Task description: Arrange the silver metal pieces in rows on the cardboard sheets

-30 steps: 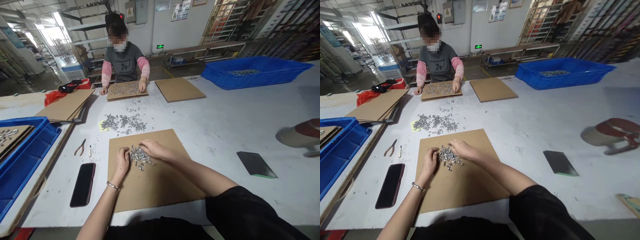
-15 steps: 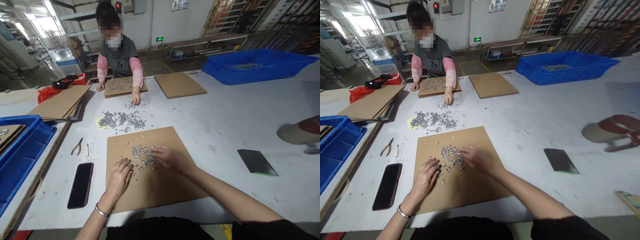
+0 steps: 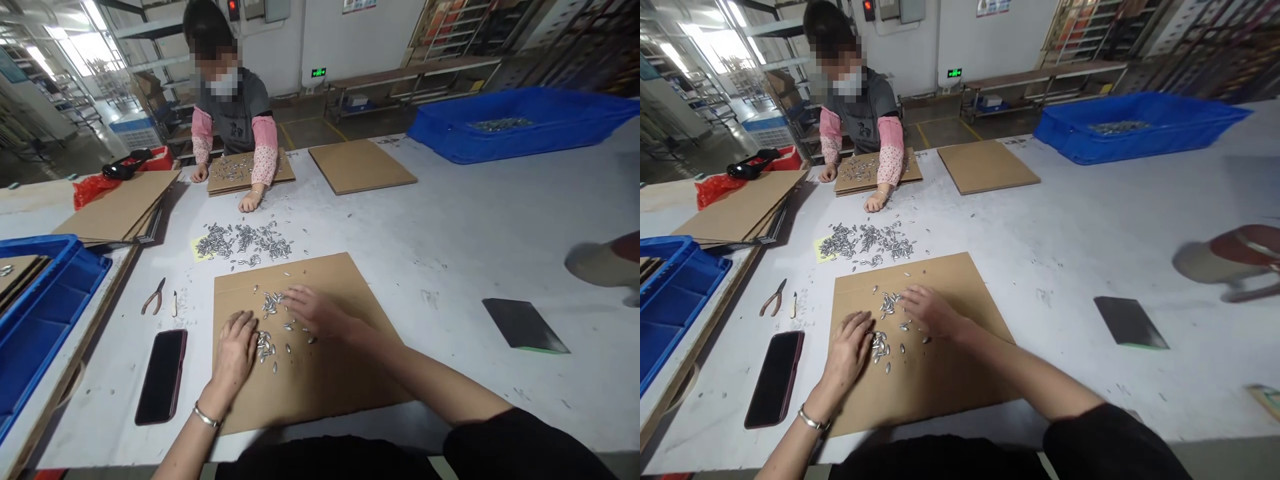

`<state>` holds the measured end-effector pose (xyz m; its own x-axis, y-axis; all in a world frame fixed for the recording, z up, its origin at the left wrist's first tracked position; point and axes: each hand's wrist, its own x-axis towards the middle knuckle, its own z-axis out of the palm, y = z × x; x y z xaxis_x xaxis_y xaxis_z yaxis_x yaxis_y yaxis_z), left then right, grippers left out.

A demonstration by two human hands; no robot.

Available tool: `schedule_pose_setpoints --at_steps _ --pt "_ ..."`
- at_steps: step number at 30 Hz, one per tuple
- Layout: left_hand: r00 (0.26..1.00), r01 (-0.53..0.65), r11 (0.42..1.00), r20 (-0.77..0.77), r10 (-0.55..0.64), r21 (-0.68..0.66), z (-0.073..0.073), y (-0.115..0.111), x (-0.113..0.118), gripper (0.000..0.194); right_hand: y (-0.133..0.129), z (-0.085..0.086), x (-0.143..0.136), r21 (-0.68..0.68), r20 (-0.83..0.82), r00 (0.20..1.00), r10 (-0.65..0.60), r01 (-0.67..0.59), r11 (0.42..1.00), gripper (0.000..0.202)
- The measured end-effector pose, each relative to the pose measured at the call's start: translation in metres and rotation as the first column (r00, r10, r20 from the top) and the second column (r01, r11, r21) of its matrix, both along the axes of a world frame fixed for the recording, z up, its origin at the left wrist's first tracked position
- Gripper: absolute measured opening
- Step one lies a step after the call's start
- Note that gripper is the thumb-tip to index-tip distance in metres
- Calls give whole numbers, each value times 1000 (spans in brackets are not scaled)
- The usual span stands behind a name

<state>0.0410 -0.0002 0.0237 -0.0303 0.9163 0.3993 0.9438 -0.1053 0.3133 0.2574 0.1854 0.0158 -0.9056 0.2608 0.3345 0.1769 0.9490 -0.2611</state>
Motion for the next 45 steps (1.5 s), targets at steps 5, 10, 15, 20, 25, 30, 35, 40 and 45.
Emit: schedule_pose_setpoints --at_steps 5,10,15,20,25,30,35,40,45 --pt "998 13 999 -61 -16 -50 -16 9 -2 31 -10 -3 -7 16 108 994 21 -23 1000 42" --pt "995 -97 994 5 97 54 -17 -4 -15 32 -1 -6 49 8 4 982 -186 186 982 43" --pt "995 80 996 -50 -82 -40 -17 31 3 36 -16 -9 62 14 11 990 -138 138 990 42" --pt "989 -42 997 -143 32 -64 -18 51 -13 33 -15 -16 92 3 28 972 -233 233 972 41" --pt "991 48 997 -123 -55 -59 -11 58 1 35 -15 -9 90 -9 -32 975 -219 219 976 41" --pt "990 57 996 -125 -66 -75 -4 60 14 32 -33 -3 69 14 6 1000 -1 0 1000 37" --pt "999 -20 1000 -45 20 -5 11 33 -15 28 -15 -4 74 2 -60 993 -99 100 995 41" --pt "999 -18 995 -35 14 -99 5 -5 -1 27 -2 -7 63 9 84 976 -200 200 980 43" --pt "991 133 985 -18 -135 -113 -4 -33 50 34 -46 5 45 -83 49 998 35 -31 996 40"
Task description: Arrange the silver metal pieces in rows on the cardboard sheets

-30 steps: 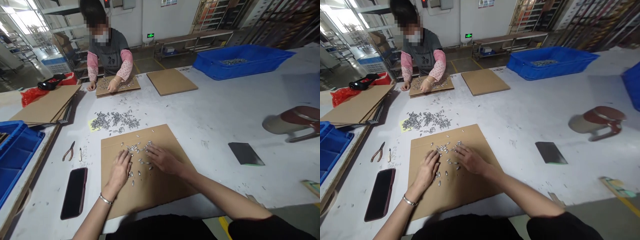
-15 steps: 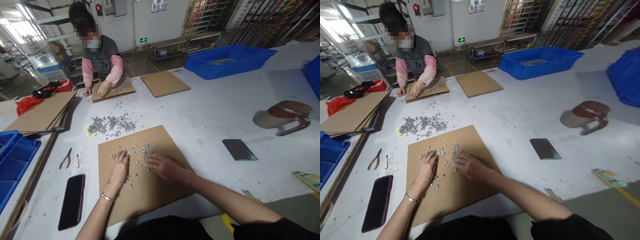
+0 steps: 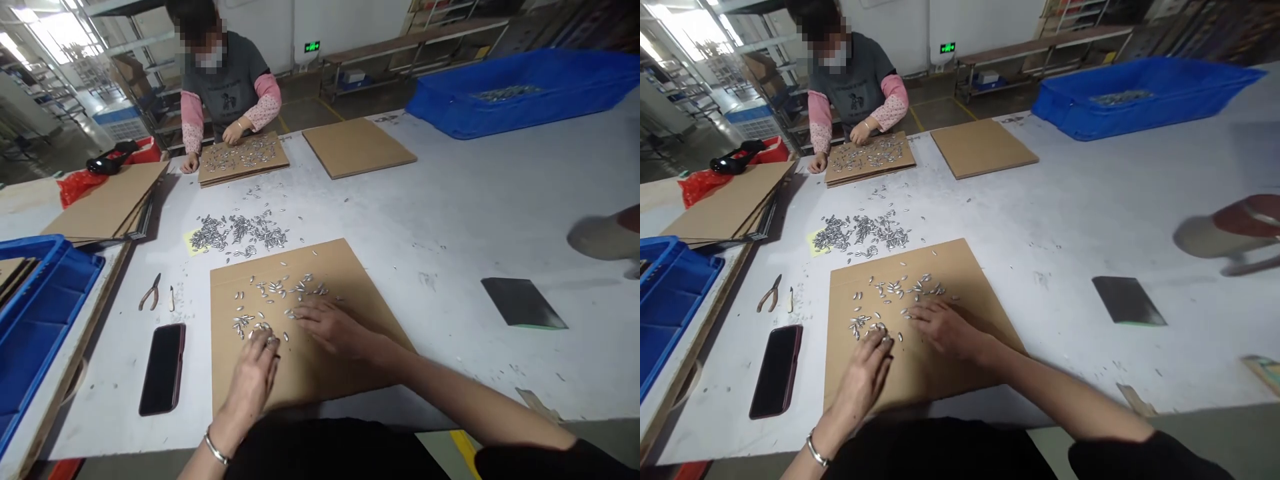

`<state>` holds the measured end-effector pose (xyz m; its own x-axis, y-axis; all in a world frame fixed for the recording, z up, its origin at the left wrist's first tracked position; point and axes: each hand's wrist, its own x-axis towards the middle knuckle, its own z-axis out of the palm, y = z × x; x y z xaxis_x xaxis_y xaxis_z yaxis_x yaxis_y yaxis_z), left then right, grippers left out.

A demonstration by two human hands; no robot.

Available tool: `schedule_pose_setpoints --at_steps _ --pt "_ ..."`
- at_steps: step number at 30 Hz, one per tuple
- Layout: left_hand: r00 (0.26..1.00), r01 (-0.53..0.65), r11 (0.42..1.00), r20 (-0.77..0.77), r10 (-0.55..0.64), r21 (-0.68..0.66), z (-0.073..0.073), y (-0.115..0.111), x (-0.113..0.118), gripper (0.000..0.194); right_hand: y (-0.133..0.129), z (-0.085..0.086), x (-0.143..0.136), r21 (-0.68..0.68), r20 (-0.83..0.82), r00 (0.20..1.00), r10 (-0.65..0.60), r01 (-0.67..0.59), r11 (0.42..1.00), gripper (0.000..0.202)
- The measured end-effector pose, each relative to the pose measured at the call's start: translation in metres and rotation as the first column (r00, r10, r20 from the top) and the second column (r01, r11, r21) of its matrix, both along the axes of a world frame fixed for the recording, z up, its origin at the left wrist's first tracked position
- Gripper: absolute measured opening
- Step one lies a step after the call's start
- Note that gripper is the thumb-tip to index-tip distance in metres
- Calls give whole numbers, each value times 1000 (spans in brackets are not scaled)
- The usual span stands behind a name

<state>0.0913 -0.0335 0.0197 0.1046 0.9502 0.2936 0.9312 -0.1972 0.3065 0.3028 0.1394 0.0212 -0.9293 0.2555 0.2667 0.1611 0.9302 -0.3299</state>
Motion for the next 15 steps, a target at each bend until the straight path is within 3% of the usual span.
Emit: schedule_pose_setpoints --at_steps 3,8,12,15 --pt "992 122 992 1 -122 8 0 -2 17 41 -19 7 -5 -30 -29 998 59 -60 998 40" --pt "996 -90 994 9 90 65 -1 -1 -6 33 -9 -2 23 -16 21 998 -53 54 998 45" --pt "995 -91 990 60 85 105 1 8 -31 27 14 -5 46 -44 27 970 -242 243 969 39" --pt "992 -121 986 59 114 119 8 30 -44 27 33 -1 36 -17 -17 950 -312 311 950 37"
